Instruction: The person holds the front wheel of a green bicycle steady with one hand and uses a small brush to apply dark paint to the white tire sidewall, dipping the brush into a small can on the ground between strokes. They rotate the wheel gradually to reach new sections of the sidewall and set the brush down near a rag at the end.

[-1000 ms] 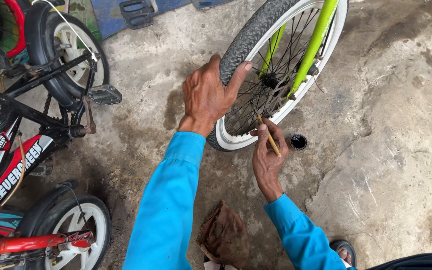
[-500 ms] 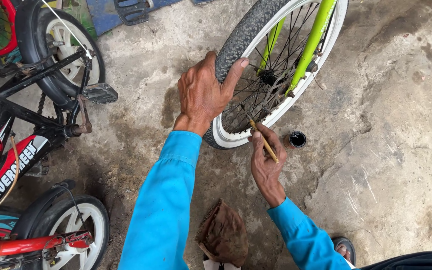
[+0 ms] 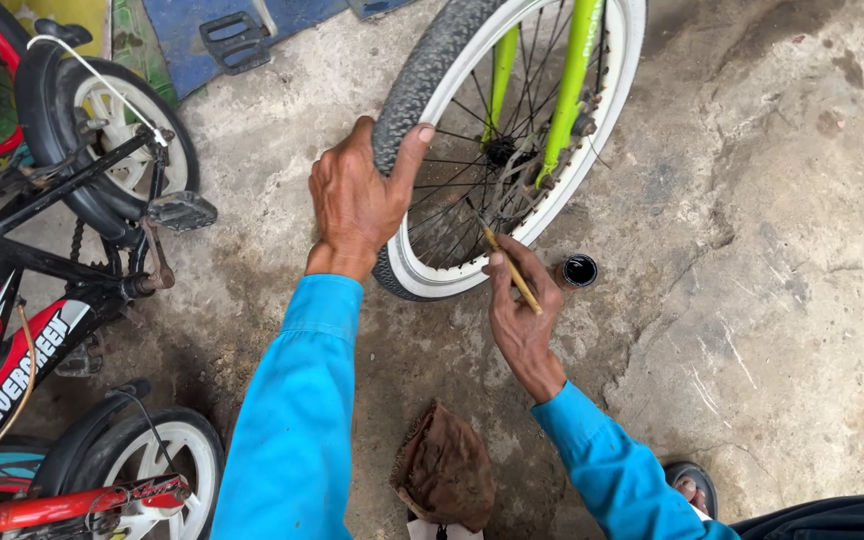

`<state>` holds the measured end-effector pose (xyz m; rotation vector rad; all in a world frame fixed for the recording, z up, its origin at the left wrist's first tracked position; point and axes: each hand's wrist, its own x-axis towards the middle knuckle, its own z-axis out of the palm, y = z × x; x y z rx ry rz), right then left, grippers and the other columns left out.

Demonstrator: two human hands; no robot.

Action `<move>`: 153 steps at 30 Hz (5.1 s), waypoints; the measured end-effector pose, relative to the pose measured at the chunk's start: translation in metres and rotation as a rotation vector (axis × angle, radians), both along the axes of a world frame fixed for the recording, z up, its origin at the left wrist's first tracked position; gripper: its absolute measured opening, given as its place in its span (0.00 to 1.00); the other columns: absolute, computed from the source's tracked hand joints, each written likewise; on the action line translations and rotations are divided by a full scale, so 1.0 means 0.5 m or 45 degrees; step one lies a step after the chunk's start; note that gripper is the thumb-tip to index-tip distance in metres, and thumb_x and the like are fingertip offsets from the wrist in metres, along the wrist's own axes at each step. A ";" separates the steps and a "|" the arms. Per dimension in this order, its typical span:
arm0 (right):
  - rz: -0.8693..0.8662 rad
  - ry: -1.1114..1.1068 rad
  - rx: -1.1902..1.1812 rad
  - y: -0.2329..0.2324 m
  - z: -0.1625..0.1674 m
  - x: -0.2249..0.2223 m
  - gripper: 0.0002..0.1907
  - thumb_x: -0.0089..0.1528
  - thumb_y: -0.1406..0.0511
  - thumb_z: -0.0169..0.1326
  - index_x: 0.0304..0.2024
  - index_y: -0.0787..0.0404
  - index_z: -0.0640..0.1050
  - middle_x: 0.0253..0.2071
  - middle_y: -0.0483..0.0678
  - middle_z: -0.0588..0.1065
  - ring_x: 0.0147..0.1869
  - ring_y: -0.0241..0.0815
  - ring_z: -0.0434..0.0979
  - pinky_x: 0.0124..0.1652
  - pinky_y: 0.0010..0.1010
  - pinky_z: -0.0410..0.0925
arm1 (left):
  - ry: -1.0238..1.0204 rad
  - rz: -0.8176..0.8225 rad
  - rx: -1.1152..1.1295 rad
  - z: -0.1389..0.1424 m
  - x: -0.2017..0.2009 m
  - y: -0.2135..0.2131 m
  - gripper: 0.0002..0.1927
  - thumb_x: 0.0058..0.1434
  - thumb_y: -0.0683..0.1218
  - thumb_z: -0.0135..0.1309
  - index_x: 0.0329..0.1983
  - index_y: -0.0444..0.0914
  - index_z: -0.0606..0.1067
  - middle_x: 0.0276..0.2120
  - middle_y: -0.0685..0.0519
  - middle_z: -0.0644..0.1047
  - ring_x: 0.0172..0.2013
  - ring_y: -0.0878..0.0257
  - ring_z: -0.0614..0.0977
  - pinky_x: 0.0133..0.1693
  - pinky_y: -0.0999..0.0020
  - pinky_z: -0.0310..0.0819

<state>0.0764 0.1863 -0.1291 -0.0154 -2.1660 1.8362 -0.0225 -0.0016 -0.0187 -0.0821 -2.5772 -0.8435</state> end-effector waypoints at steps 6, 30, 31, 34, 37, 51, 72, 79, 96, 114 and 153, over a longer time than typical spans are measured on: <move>0.112 -0.059 0.139 0.020 0.009 0.010 0.18 0.69 0.58 0.55 0.55 0.64 0.81 0.37 0.53 0.82 0.36 0.42 0.81 0.32 0.34 0.74 | 0.046 -0.016 -0.015 0.003 -0.003 0.001 0.37 0.70 0.67 0.53 0.44 0.23 0.76 0.20 0.35 0.77 0.23 0.42 0.82 0.29 0.48 0.74; 0.241 -0.097 0.201 0.077 0.015 -0.049 0.14 0.68 0.61 0.56 0.50 0.61 0.84 0.33 0.52 0.84 0.34 0.39 0.86 0.30 0.30 0.75 | 0.006 0.005 -0.044 -0.007 -0.006 -0.001 0.35 0.70 0.67 0.53 0.34 0.28 0.76 0.16 0.40 0.73 0.18 0.47 0.79 0.26 0.50 0.73; 0.215 -0.025 0.147 0.081 0.006 -0.041 0.13 0.69 0.61 0.55 0.51 0.62 0.83 0.35 0.52 0.84 0.37 0.39 0.86 0.32 0.30 0.77 | -0.025 0.014 -0.049 -0.007 -0.007 -0.002 0.35 0.69 0.67 0.53 0.34 0.28 0.76 0.14 0.40 0.72 0.17 0.48 0.79 0.25 0.50 0.72; 0.109 -0.005 0.039 0.076 -0.026 0.001 0.13 0.69 0.61 0.55 0.51 0.61 0.82 0.36 0.51 0.84 0.37 0.38 0.87 0.34 0.28 0.80 | -0.042 0.025 -0.048 -0.007 -0.009 -0.003 0.38 0.69 0.68 0.53 0.43 0.24 0.75 0.13 0.40 0.72 0.16 0.50 0.79 0.22 0.51 0.72; 0.036 -0.093 0.201 0.062 -0.058 0.046 0.14 0.68 0.61 0.56 0.52 0.60 0.83 0.33 0.53 0.82 0.33 0.41 0.83 0.31 0.31 0.75 | -0.019 0.009 -0.041 -0.006 -0.009 -0.002 0.36 0.69 0.68 0.52 0.37 0.26 0.77 0.14 0.41 0.72 0.17 0.49 0.79 0.24 0.50 0.72; 0.172 0.270 0.349 0.025 -0.137 0.029 0.19 0.68 0.66 0.58 0.62 0.56 0.78 0.56 0.54 0.80 0.50 0.49 0.80 0.48 0.42 0.75 | -0.022 0.018 -0.037 -0.013 -0.012 -0.005 0.42 0.68 0.67 0.52 0.51 0.18 0.75 0.15 0.37 0.74 0.18 0.49 0.81 0.22 0.51 0.74; 0.206 0.156 0.244 0.031 -0.094 0.048 0.15 0.69 0.62 0.57 0.55 0.60 0.83 0.28 0.49 0.77 0.31 0.40 0.74 0.32 0.38 0.70 | -0.006 0.003 -0.037 -0.010 -0.011 -0.004 0.40 0.69 0.67 0.52 0.46 0.20 0.77 0.16 0.40 0.74 0.18 0.50 0.81 0.24 0.51 0.74; 0.136 0.047 0.033 0.036 -0.104 0.061 0.15 0.69 0.60 0.56 0.53 0.61 0.82 0.36 0.50 0.83 0.35 0.37 0.82 0.32 0.32 0.76 | 0.024 0.012 -0.050 -0.016 -0.010 -0.006 0.41 0.69 0.67 0.53 0.47 0.20 0.76 0.15 0.39 0.74 0.18 0.49 0.81 0.24 0.51 0.74; 0.284 0.013 -0.162 0.027 -0.057 0.041 0.14 0.69 0.62 0.56 0.49 0.66 0.83 0.36 0.53 0.84 0.37 0.39 0.84 0.34 0.31 0.79 | -0.005 0.023 -0.044 -0.012 -0.009 -0.002 0.40 0.69 0.67 0.52 0.46 0.20 0.76 0.17 0.38 0.75 0.20 0.48 0.82 0.25 0.52 0.75; 0.346 0.161 0.022 0.037 -0.045 0.033 0.11 0.70 0.64 0.55 0.49 0.64 0.83 0.35 0.50 0.84 0.36 0.37 0.84 0.33 0.31 0.78 | -0.050 0.001 -0.050 -0.018 -0.014 -0.004 0.38 0.69 0.68 0.51 0.40 0.24 0.78 0.14 0.42 0.73 0.16 0.51 0.79 0.23 0.52 0.73; 0.356 0.161 0.226 0.036 0.002 0.006 0.11 0.67 0.64 0.57 0.44 0.65 0.84 0.29 0.51 0.82 0.29 0.37 0.82 0.28 0.30 0.76 | -0.052 0.011 -0.033 -0.015 -0.013 -0.001 0.38 0.69 0.69 0.51 0.42 0.25 0.77 0.15 0.40 0.73 0.18 0.49 0.81 0.23 0.50 0.73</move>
